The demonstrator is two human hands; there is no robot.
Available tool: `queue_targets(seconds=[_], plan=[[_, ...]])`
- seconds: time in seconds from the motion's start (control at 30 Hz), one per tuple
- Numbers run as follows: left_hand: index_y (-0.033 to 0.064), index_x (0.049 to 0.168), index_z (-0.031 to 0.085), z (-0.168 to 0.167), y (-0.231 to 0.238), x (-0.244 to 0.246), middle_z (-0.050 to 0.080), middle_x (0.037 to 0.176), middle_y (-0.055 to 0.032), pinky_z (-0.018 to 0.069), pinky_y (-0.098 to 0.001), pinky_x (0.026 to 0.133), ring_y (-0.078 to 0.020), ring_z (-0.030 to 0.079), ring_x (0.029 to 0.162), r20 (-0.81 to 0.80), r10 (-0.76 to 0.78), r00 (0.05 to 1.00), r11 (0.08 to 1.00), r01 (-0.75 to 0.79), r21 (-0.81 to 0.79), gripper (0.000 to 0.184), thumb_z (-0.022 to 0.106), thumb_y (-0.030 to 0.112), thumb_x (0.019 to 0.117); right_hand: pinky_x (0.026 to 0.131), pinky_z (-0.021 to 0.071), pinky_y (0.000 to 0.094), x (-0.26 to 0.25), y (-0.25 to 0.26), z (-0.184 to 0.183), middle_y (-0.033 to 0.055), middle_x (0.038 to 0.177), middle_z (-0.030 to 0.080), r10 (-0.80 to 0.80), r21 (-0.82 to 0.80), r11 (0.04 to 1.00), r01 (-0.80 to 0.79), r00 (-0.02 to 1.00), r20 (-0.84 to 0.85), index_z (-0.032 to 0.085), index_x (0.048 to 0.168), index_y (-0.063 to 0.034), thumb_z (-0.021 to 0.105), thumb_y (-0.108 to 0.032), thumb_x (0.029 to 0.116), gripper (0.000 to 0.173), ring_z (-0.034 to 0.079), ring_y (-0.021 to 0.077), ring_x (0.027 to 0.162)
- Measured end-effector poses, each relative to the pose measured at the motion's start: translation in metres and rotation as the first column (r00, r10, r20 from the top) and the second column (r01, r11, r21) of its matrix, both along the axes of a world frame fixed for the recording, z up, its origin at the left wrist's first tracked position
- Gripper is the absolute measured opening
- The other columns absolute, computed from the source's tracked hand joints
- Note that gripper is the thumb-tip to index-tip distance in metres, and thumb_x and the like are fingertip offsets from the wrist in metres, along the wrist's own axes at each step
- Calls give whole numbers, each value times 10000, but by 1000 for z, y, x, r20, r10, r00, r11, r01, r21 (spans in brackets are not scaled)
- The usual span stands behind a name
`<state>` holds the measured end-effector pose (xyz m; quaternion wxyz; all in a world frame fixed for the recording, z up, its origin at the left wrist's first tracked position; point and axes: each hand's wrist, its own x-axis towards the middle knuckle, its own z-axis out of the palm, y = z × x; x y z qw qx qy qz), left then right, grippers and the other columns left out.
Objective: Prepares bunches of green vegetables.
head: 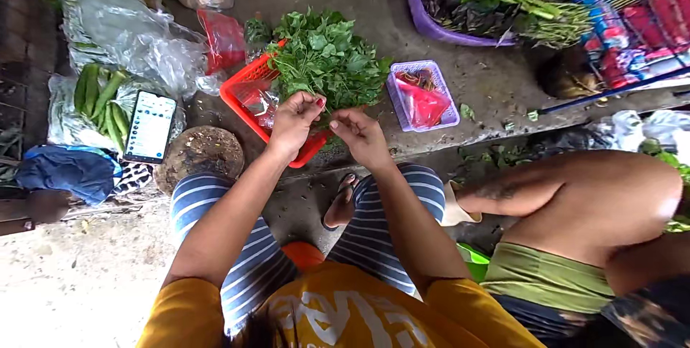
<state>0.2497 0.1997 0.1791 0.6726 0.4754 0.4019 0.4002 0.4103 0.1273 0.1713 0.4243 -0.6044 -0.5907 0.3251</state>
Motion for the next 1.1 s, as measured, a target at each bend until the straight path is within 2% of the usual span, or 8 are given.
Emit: queue_targets(seconds=[0.1, 0.23, 0.47, 0.67, 0.83, 0.97, 1.03, 1.1], plan=[[50, 991, 628, -2, 0, -2, 666, 910, -3, 539, -233, 777, -55, 634, 817, -17, 25, 1000, 999, -25, 22, 31, 607, 62, 1011, 752, 534, 220, -6, 1, -4, 70, 966, 676, -39, 51, 998, 34, 994, 100, 704, 1031, -8, 590, -146, 1032, 179, 622, 51, 796], [31, 984, 652, -5, -1, -2, 668, 920, 0, 528, -255, 858, -52, 630, 871, -35, 53, 998, 996, -51, 74, 26, 634, 49, 988, 638, 525, 333, -11, 0, -2, 102, 806, 646, -52, -31, 998, 60, 974, 219, 670, 1006, 5, 597, -175, 1041, 197, 604, 153, 659], [96, 915, 608, -8, 7, -11, 660, 878, 22, 522, -260, 802, -65, 626, 841, -41, 1, 999, 989, -8, -150, 118, 576, 70, 1025, 735, 587, 450, -28, -8, -11, 193, 866, 693, -76, 250, 967, -48, 884, 461, 690, 918, 52, 655, -83, 970, 149, 705, 330, 788], [126, 898, 607, -11, 4, -16, 672, 856, 22, 518, -237, 725, -68, 632, 800, -37, -46, 998, 943, 31, -331, 161, 549, 103, 1045, 776, 583, 418, -29, -11, -21, 161, 827, 698, -96, 431, 876, -215, 799, 594, 689, 867, 7, 635, -110, 969, 164, 712, 322, 826], [112, 878, 606, -19, -4, -21, 685, 831, 23, 539, -226, 739, -55, 650, 774, -60, -63, 996, 944, 40, -327, 177, 547, 71, 1040, 787, 582, 450, -32, -18, -32, 164, 829, 695, -27, 385, 877, -286, 772, 635, 664, 849, -2, 610, -109, 987, 183, 716, 330, 839], [87, 968, 565, -22, -8, -21, 676, 924, 2, 560, -298, 865, -95, 669, 887, -3, -3, 1000, 991, 3, -136, 89, 531, 48, 1040, 773, 580, 453, -17, -7, -25, 187, 886, 699, 67, 88, 991, -101, 942, 330, 688, 965, 74, 608, -120, 1008, 214, 700, 284, 812], [71, 1047, 552, -19, -14, -19, 707, 1055, -41, 558, -348, 933, -145, 684, 1017, 123, -11, 992, 997, 20, -73, 86, 474, 37, 1059, 727, 563, 320, -9, -1, -19, 70, 846, 664, 16, -45, 999, -17, 1000, -9, 657, 997, 30, 572, -141, 1033, 194, 640, 119, 738], [71, 1058, 553, -15, -18, -14, 712, 1120, -55, 547, -361, 965, -158, 675, 1084, 234, -43, 971, 999, 43, 4, 112, 454, 20, 1057, 709, 578, 261, -6, 4, -15, -29, 847, 655, -39, -75, 997, 11, 921, -387, 620, 969, -63, 519, -116, 1045, 137, 631, 44, 720]])
